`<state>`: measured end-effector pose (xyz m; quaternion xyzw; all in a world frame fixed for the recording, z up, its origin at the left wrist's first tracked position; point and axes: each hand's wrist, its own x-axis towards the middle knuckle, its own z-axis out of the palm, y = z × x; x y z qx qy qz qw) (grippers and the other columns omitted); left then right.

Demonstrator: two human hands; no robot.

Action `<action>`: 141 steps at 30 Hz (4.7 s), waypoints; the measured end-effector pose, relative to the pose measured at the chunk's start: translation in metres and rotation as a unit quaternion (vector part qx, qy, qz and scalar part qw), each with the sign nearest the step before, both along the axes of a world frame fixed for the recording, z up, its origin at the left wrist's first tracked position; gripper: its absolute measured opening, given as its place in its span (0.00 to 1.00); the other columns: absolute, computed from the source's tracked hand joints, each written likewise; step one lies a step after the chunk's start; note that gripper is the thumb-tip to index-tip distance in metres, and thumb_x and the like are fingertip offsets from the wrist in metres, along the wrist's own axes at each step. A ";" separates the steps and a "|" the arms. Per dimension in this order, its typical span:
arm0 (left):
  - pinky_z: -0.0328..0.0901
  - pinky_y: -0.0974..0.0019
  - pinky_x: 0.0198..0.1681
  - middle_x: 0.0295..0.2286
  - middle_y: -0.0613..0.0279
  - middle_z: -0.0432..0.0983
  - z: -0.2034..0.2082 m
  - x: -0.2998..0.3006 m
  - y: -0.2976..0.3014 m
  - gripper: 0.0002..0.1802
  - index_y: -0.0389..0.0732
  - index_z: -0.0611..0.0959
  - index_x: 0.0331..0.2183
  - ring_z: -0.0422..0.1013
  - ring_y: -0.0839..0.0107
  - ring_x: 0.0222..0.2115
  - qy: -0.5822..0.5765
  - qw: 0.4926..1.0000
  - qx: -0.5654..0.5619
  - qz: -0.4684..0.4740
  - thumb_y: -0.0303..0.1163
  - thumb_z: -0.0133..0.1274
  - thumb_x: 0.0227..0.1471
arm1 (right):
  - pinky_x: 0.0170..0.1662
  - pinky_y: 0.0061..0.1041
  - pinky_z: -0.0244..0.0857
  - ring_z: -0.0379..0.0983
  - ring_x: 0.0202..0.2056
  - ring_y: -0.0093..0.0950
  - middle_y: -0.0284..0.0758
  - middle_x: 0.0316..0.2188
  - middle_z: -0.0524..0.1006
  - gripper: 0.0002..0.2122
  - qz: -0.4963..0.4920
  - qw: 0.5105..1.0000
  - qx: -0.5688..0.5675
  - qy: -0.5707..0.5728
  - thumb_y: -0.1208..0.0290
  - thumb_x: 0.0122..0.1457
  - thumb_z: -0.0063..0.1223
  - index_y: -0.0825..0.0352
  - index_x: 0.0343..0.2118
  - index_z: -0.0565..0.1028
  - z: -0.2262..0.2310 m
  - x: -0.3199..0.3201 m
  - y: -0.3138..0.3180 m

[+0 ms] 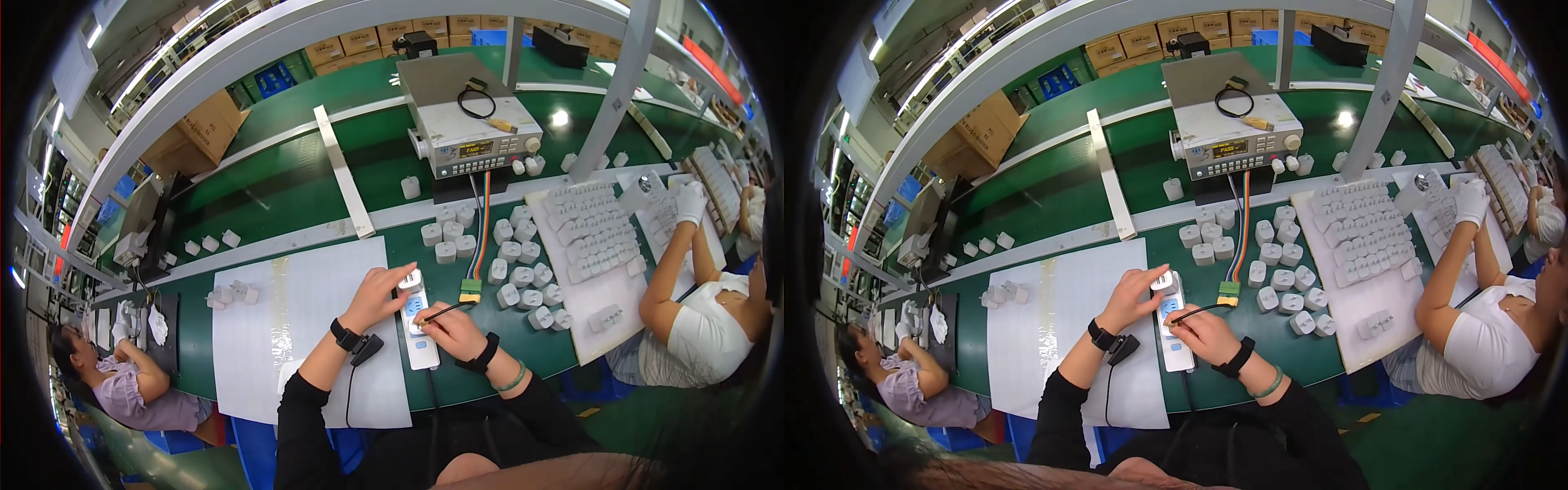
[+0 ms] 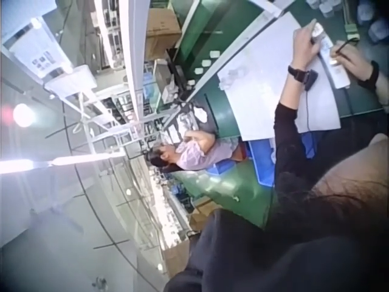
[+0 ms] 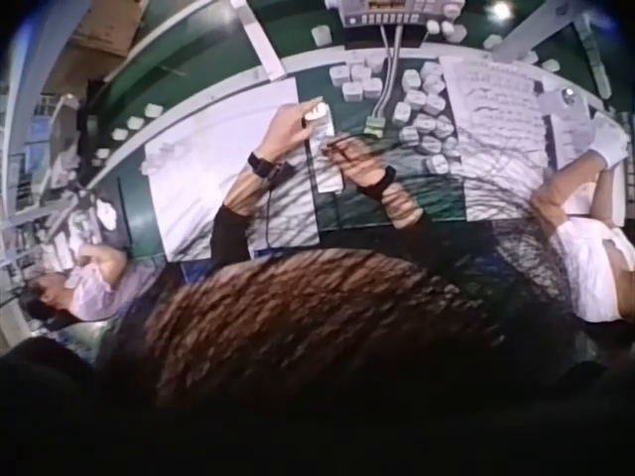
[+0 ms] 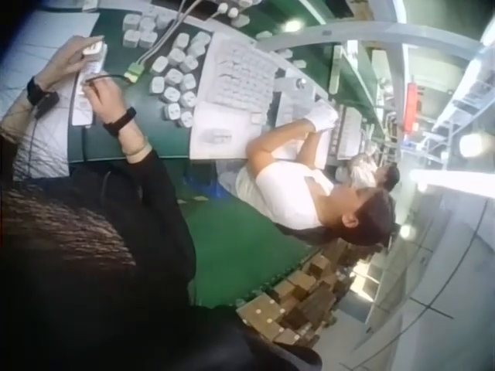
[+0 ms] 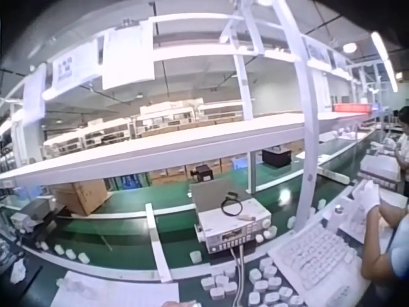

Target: The person tests power adapters by plugging them into a power strip, touching the contacts with a probe, and placing them onto a conveyor belt. The person also wipes the adapters with a cloth and moves them between the belt and the work surface by hand.

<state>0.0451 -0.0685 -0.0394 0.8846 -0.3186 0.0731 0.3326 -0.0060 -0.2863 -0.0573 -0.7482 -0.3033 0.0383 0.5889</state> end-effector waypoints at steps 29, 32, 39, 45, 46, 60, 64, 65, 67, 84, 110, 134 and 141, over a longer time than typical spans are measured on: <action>0.57 0.59 0.55 0.47 0.55 0.71 -0.037 -0.063 -0.010 0.24 0.44 0.78 0.45 0.64 0.59 0.52 0.099 0.990 -0.099 0.001 0.35 0.62 0.43 | 0.42 0.27 0.65 0.72 0.37 0.35 0.38 0.36 0.77 0.07 -0.084 0.996 0.005 -0.037 0.73 0.59 0.47 0.69 0.35 0.75 0.015 0.062 0.027; 0.57 0.61 0.55 0.49 0.54 0.69 -0.038 -0.070 -0.011 0.24 0.44 0.77 0.47 0.64 0.60 0.52 0.228 0.920 -0.316 0.038 0.33 0.60 0.44 | 0.43 0.27 0.65 0.71 0.39 0.35 0.37 0.37 0.77 0.07 -0.094 0.988 -0.049 -0.111 0.73 0.59 0.48 0.70 0.35 0.75 0.010 0.066 0.029; 0.63 0.63 0.47 0.39 0.55 0.69 0.054 0.086 0.014 0.26 0.40 0.75 0.49 0.67 0.57 0.43 -0.041 0.987 -0.121 0.094 0.29 0.57 0.45 | 0.42 0.28 0.65 0.71 0.37 0.37 0.38 0.36 0.76 0.07 -0.108 0.990 -0.003 -0.093 0.74 0.58 0.48 0.70 0.36 0.75 -0.004 0.063 0.026; 0.66 0.57 0.45 0.39 0.54 0.74 0.010 0.206 0.026 0.23 0.43 0.77 0.44 0.69 0.54 0.42 -0.018 0.970 0.126 0.208 0.30 0.58 0.41 | 0.37 0.28 0.64 0.70 0.33 0.36 0.39 0.31 0.74 0.07 -0.101 0.990 0.026 -0.098 0.75 0.58 0.48 0.69 0.37 0.76 0.001 0.059 0.038; 0.66 0.56 0.45 0.40 0.55 0.74 0.005 0.209 0.025 0.24 0.44 0.78 0.44 0.69 0.54 0.42 0.024 0.963 0.160 0.217 0.30 0.58 0.40 | 0.36 0.27 0.64 0.70 0.32 0.35 0.38 0.29 0.73 0.07 -0.100 0.992 0.019 -0.075 0.75 0.58 0.48 0.69 0.37 0.76 0.002 0.059 0.037; 0.51 0.54 0.54 0.43 0.66 0.75 -0.007 0.009 0.274 0.14 0.49 0.87 0.32 0.56 0.57 0.57 -0.091 0.618 0.718 0.308 0.37 0.48 0.48 | 0.34 0.25 0.62 0.68 0.29 0.31 0.36 0.27 0.72 0.07 -0.094 0.991 0.042 -0.083 0.76 0.58 0.48 0.69 0.36 0.76 -0.001 0.059 0.037; 0.54 0.57 0.53 0.38 0.60 0.78 -0.001 -0.024 0.292 0.15 0.44 0.85 0.32 0.63 0.61 0.51 -0.079 0.671 0.705 0.218 0.37 0.47 0.47 | 0.39 0.26 0.65 0.71 0.34 0.33 0.37 0.33 0.75 0.07 -0.102 0.988 0.039 -0.110 0.75 0.58 0.48 0.70 0.36 0.76 -0.003 0.063 0.034; 0.56 0.59 0.52 0.36 0.60 0.78 0.001 -0.023 0.276 0.12 0.45 0.84 0.30 0.65 0.63 0.49 -0.045 0.711 0.664 0.225 0.34 0.48 0.44 | 0.42 0.26 0.64 0.71 0.37 0.33 0.37 0.36 0.76 0.06 -0.106 0.989 0.030 -0.103 0.75 0.58 0.48 0.70 0.36 0.75 -0.006 0.064 0.030; 0.60 0.62 0.47 0.35 0.61 0.78 0.021 -0.037 0.240 0.09 0.44 0.81 0.30 0.69 0.65 0.44 -0.001 0.813 0.525 0.253 0.29 0.51 0.42 | 0.44 0.26 0.63 0.71 0.39 0.34 0.37 0.38 0.76 0.06 -0.104 0.990 0.020 -0.091 0.75 0.59 0.47 0.71 0.36 0.74 -0.008 0.065 0.032; 0.64 0.63 0.42 0.37 0.61 0.74 -0.003 -0.070 -0.024 0.19 0.43 0.77 0.39 0.70 0.63 0.37 0.099 0.991 -0.027 0.083 0.35 0.63 0.43 | 0.47 0.29 0.64 0.71 0.41 0.36 0.36 0.39 0.77 0.09 -0.096 0.993 0.025 -0.068 0.70 0.59 0.49 0.70 0.37 0.75 -0.010 0.066 0.032; 0.63 0.65 0.49 0.45 0.58 0.74 -0.036 0.000 -0.006 0.25 0.39 0.74 0.49 0.70 0.66 0.46 0.196 0.963 -0.175 0.060 0.28 0.58 0.47 | 0.37 0.24 0.66 0.72 0.32 0.30 0.35 0.34 0.76 0.07 -0.030 0.999 -0.016 -0.009 0.75 0.58 0.48 0.69 0.37 0.76 0.029 0.000 -0.007; 0.68 0.53 0.38 0.35 0.55 0.78 -0.022 0.203 0.011 0.17 0.45 0.80 0.37 0.72 0.56 0.41 0.042 0.958 0.162 0.235 0.31 0.54 0.40 | 0.36 0.28 0.65 0.70 0.32 0.35 0.40 0.30 0.71 0.08 -0.050 0.998 -0.035 -0.024 0.79 0.54 0.50 0.67 0.37 0.76 0.018 -0.015 0.014; 0.71 0.55 0.30 0.26 0.55 0.79 0.039 0.224 0.102 0.08 0.47 0.82 0.28 0.77 0.57 0.29 -0.061 0.854 0.420 0.301 0.34 0.48 0.47 | 0.36 0.28 0.65 0.70 0.32 0.35 0.38 0.32 0.72 0.09 -0.050 0.997 -0.052 0.018 0.75 0.54 0.51 0.64 0.39 0.77 0.017 -0.009 -0.010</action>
